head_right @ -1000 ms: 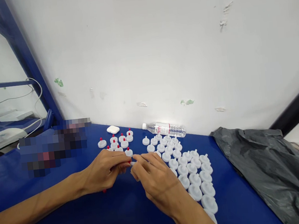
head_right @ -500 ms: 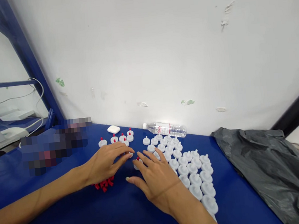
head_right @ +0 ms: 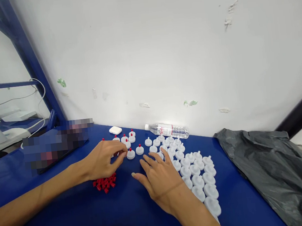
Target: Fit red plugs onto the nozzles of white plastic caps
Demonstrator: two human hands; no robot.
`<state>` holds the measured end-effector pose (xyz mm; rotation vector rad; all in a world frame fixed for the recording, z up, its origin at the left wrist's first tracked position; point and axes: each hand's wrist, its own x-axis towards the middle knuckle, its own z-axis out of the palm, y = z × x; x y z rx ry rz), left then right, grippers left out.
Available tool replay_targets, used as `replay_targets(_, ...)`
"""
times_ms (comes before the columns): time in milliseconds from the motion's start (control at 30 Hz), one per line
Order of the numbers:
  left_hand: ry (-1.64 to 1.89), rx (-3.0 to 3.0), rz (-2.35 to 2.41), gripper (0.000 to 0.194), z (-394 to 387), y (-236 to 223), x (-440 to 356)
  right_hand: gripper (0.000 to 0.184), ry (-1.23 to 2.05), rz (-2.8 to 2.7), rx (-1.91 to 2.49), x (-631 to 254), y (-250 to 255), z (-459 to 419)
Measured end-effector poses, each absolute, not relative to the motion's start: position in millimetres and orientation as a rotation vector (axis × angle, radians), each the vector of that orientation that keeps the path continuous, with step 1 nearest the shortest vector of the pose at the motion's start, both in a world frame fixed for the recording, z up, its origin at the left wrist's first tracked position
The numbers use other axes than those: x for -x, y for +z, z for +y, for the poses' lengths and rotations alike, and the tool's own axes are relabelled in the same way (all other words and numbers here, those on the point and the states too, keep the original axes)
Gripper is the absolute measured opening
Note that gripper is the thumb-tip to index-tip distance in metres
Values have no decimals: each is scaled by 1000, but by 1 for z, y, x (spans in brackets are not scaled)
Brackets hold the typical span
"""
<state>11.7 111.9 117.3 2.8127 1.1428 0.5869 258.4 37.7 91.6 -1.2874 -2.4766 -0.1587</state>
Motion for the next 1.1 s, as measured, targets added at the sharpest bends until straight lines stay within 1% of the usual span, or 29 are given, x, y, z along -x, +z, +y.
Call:
replay_targets(200, 137, -2722, 952, 19, 116, 138, 3, 33, -189, -2530, 1375, -264, 107, 38)
replay_targets(333, -14, -2632, 911, 21, 121, 145, 13, 36, -315, -2480, 1442, -264, 110, 40)
replay_targets(467, -12, -2596, 870, 22, 123, 146, 17, 36, -434, -2405, 1386, -270, 104, 45)
replay_targets(600, 5, -2588, 828, 22, 124, 143, 19, 29, -478, -2347, 1351, -279, 97, 50)
replay_targets(733, 66, -2614, 853, 23, 123, 138, 17, 24, -445, -2276, 1377, -283, 94, 53)
replay_targets(933, 77, -2621, 967, 19, 123, 135, 11, 24, -355, -2287, 1458, -286, 93, 55)
replay_targets(1100, 162, -2594, 992, 19, 125, 136, 8, 26, -282, -2334, 1408, -283, 93, 57)
